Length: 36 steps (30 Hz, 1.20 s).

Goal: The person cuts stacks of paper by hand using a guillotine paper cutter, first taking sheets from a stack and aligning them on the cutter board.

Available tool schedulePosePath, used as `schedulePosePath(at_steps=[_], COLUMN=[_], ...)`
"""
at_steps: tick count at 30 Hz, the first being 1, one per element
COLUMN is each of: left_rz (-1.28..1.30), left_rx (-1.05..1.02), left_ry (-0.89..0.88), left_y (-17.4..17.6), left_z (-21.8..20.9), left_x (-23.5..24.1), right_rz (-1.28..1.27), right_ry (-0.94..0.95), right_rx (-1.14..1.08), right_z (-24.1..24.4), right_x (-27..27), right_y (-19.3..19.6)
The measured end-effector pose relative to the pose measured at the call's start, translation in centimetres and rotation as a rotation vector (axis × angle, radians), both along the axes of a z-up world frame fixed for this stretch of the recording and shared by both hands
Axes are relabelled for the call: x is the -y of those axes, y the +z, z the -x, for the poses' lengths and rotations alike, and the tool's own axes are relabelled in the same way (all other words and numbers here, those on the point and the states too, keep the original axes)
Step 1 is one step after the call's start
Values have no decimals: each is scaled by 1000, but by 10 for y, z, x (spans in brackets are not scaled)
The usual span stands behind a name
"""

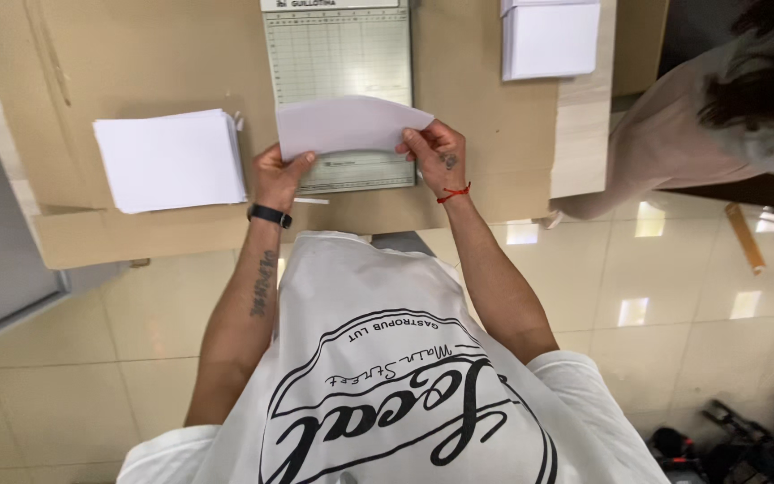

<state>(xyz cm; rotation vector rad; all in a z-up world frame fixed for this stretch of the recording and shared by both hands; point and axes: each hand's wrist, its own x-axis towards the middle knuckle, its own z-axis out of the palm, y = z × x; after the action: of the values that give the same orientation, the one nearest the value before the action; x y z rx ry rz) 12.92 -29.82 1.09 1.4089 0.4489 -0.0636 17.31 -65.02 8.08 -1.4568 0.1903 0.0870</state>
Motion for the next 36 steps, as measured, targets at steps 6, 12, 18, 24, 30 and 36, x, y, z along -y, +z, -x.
schedulePosePath(at_steps=[6,12,18,24,30,36], left_rz=[-307,-295,-135,-60,-27,-45], left_rx=[228,261,240,147,43,-64], left_ry=[-282,-392,-424,-422,-334,-324], left_y=[74,29,21,1,55,46], left_z=[-60,-87,-97,-100,-109,-105], left_x=[30,36,37,32,33,42], right_rz=[129,104,56,105,177,185], right_ry=[114,179,136,99,30,-13], right_rx=[148,54,17,-29,-220,-330], right_z=[-32,-51,-59,-64,-55,-23], right_x=[46,47,35,33,49,64], right_y=[32,-2,-12,-11,-10,-39])
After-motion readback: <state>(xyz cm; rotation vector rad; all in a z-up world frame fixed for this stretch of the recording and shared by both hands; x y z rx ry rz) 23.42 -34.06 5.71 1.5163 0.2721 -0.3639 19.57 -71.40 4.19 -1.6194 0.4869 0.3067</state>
